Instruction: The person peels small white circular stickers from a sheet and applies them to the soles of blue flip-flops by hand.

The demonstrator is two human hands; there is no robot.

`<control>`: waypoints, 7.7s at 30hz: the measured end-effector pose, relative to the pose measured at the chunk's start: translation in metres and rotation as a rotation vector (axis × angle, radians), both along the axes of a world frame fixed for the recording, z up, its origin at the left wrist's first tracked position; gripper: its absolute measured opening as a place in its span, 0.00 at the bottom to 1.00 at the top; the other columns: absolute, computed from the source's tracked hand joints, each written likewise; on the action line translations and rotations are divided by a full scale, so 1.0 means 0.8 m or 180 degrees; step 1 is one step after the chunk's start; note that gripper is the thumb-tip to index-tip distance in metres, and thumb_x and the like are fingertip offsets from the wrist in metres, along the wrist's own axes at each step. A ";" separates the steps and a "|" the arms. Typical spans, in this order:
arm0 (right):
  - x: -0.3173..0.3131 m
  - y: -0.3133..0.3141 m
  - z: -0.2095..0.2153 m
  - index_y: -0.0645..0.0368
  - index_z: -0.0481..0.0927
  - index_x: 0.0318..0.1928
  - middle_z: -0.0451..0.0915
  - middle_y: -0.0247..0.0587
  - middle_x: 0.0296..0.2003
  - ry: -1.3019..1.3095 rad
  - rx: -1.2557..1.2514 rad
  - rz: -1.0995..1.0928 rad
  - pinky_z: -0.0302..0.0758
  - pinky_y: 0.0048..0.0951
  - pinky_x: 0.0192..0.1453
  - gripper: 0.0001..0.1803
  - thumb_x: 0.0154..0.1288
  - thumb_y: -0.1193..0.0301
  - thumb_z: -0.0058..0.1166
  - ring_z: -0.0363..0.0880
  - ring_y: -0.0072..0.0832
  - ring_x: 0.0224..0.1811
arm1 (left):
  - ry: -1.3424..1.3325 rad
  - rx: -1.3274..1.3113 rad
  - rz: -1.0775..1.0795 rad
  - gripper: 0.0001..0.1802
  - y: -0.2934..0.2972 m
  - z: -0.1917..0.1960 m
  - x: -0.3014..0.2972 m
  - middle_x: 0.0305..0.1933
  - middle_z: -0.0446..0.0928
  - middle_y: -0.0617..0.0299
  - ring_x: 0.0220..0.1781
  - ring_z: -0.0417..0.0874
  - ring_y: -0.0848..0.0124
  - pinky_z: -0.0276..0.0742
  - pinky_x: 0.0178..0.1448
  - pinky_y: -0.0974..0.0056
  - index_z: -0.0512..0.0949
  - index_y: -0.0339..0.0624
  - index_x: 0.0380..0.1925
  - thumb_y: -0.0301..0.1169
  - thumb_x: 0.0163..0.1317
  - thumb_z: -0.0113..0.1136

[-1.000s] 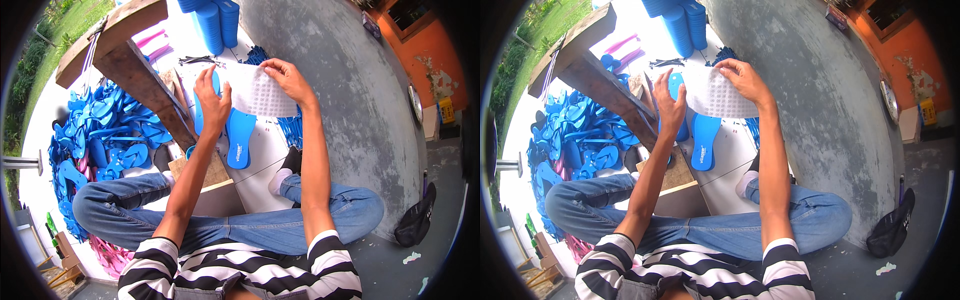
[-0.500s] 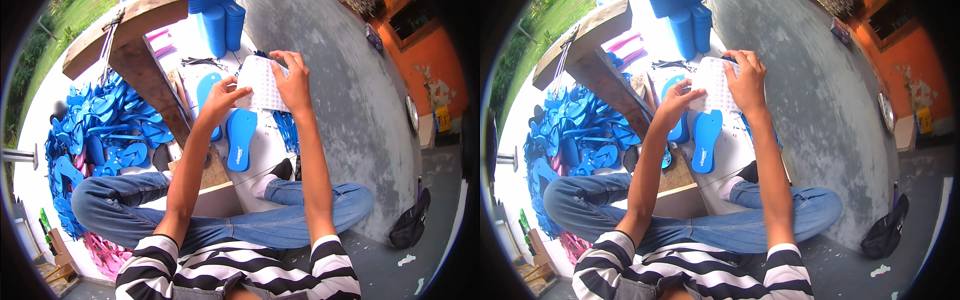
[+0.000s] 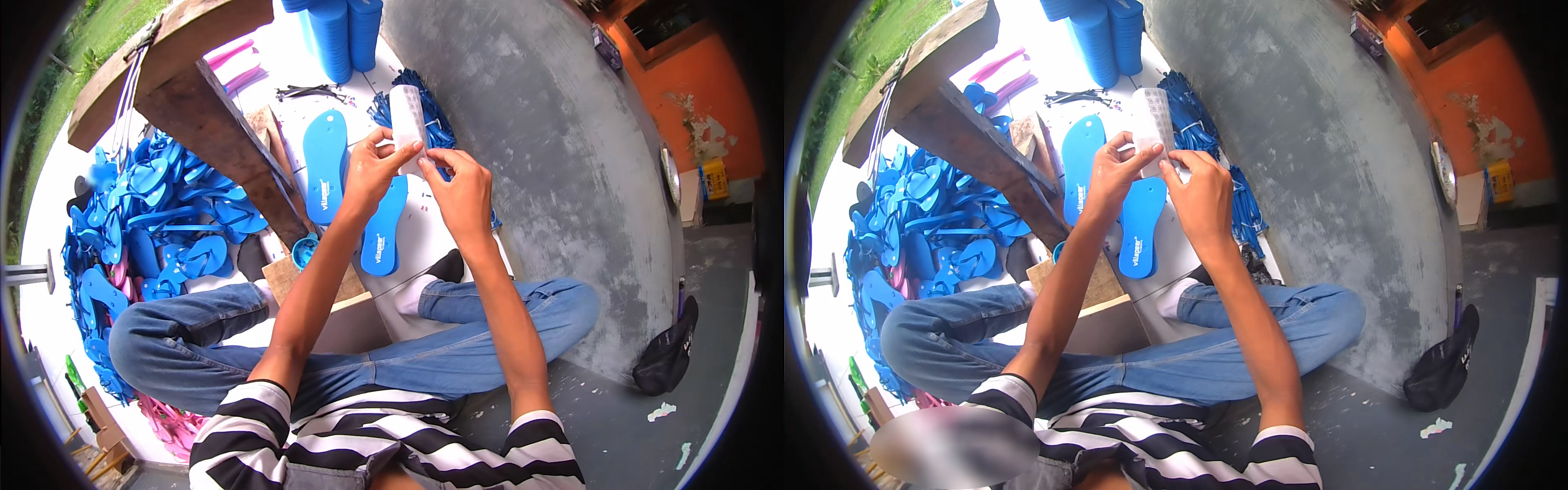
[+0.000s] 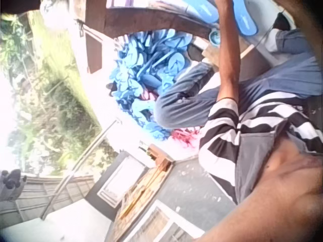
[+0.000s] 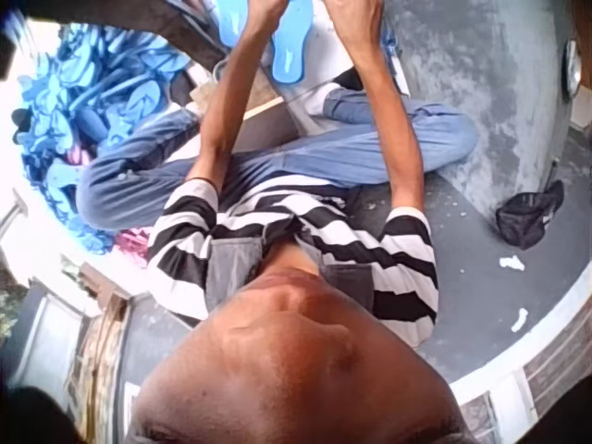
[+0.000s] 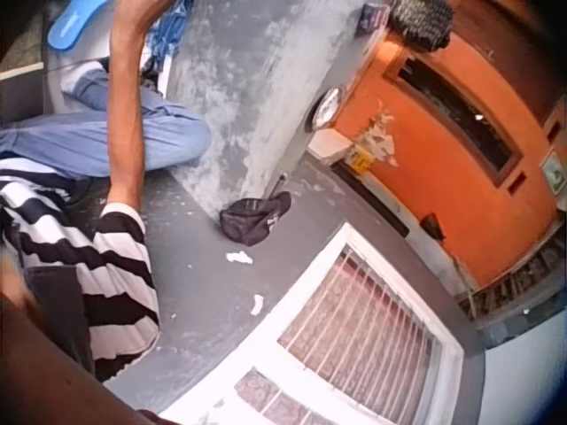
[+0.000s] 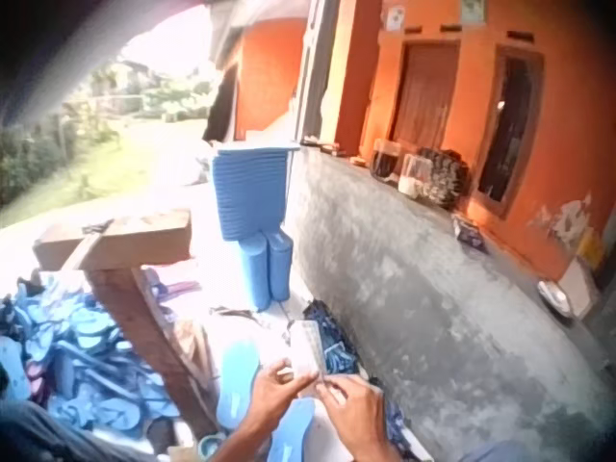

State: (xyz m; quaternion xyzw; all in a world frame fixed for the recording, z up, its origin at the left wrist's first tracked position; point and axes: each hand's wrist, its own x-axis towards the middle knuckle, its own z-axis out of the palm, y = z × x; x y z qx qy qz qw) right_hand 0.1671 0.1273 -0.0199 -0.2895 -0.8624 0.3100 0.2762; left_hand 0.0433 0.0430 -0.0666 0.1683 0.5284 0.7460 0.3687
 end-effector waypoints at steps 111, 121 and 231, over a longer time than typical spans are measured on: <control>-0.006 -0.025 -0.015 0.60 0.70 0.63 0.74 0.47 0.50 0.0707 -0.0707 0.0206 0.78 0.35 0.54 0.30 0.59 0.83 0.61 0.83 0.33 0.49 | 0.0179 -0.0066 -0.0582 0.16 -0.053 -0.005 0.009 0.48 0.83 0.61 0.47 0.82 0.78 0.79 0.53 0.68 0.78 0.35 0.52 0.28 0.67 0.64; -0.005 -0.024 -0.011 0.56 0.70 0.65 0.74 0.43 0.47 0.0524 -0.0787 0.0373 0.79 0.33 0.50 0.32 0.60 0.84 0.59 0.81 0.31 0.48 | 0.0252 -0.0395 -0.0510 0.15 -0.048 0.003 0.020 0.36 0.82 0.69 0.36 0.77 0.84 0.72 0.37 0.74 0.81 0.38 0.44 0.40 0.72 0.59; -0.018 0.068 -0.154 0.59 0.80 0.47 0.82 0.31 0.36 0.0658 -0.3668 0.0007 0.71 0.18 0.36 0.11 0.68 0.67 0.60 0.76 0.16 0.35 | 0.3651 -0.1732 -0.0478 0.12 -0.050 -0.117 0.078 0.52 0.76 0.50 0.55 0.76 0.52 0.75 0.56 0.53 0.78 0.41 0.43 0.29 0.60 0.63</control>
